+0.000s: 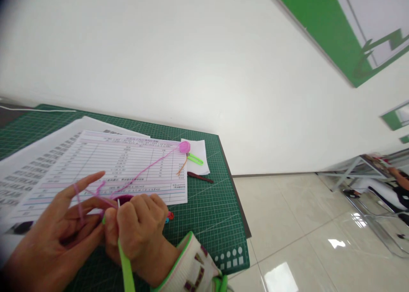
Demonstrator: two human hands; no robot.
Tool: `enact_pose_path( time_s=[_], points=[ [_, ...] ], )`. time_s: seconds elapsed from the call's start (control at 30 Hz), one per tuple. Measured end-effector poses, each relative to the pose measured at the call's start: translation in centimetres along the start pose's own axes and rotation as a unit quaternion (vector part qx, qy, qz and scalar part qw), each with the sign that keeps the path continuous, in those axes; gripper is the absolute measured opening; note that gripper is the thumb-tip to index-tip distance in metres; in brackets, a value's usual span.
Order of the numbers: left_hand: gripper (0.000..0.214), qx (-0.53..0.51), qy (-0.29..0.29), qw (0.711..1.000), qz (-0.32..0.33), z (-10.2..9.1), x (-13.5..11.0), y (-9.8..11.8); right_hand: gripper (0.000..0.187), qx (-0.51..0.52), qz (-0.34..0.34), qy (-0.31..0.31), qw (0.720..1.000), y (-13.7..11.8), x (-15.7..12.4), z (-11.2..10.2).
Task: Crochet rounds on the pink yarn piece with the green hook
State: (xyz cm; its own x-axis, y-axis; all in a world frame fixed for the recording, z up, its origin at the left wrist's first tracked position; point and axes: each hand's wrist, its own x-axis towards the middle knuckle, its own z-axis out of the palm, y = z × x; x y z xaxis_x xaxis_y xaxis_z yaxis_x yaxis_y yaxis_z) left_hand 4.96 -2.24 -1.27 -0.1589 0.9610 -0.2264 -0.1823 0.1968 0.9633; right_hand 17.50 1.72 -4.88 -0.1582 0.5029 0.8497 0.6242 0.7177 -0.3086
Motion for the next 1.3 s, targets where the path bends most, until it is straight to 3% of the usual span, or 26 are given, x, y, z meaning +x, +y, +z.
enact_pose_path(
  time_s=[0.1,0.3,0.5,1.07,1.3],
  points=[
    [0.073,0.004,-0.002,0.999,0.041,0.9,-0.4,0.6,0.036,0.014,-0.023,0.051,0.998,0.0,-0.1,-0.1],
    [0.075,-0.1,-0.09,0.991,-0.023,-0.2,0.4,0.4,0.029,0.043,-0.035,0.067,0.996,-0.4,0.1,-1.0],
    [0.074,-0.146,-0.107,0.981,-0.072,0.1,0.1,1.1,0.034,0.072,-0.043,0.036,0.996,-0.6,0.3,-2.1],
    [0.079,-0.11,-0.11,0.986,-0.063,-0.7,0.8,0.5,0.02,0.134,-0.064,-0.058,0.987,0.6,1.6,-4.0],
    [0.072,-0.085,-0.109,0.989,-0.051,-0.4,0.6,0.6,0.035,0.217,0.007,-0.068,0.974,0.7,1.5,-4.0]
  ],
)
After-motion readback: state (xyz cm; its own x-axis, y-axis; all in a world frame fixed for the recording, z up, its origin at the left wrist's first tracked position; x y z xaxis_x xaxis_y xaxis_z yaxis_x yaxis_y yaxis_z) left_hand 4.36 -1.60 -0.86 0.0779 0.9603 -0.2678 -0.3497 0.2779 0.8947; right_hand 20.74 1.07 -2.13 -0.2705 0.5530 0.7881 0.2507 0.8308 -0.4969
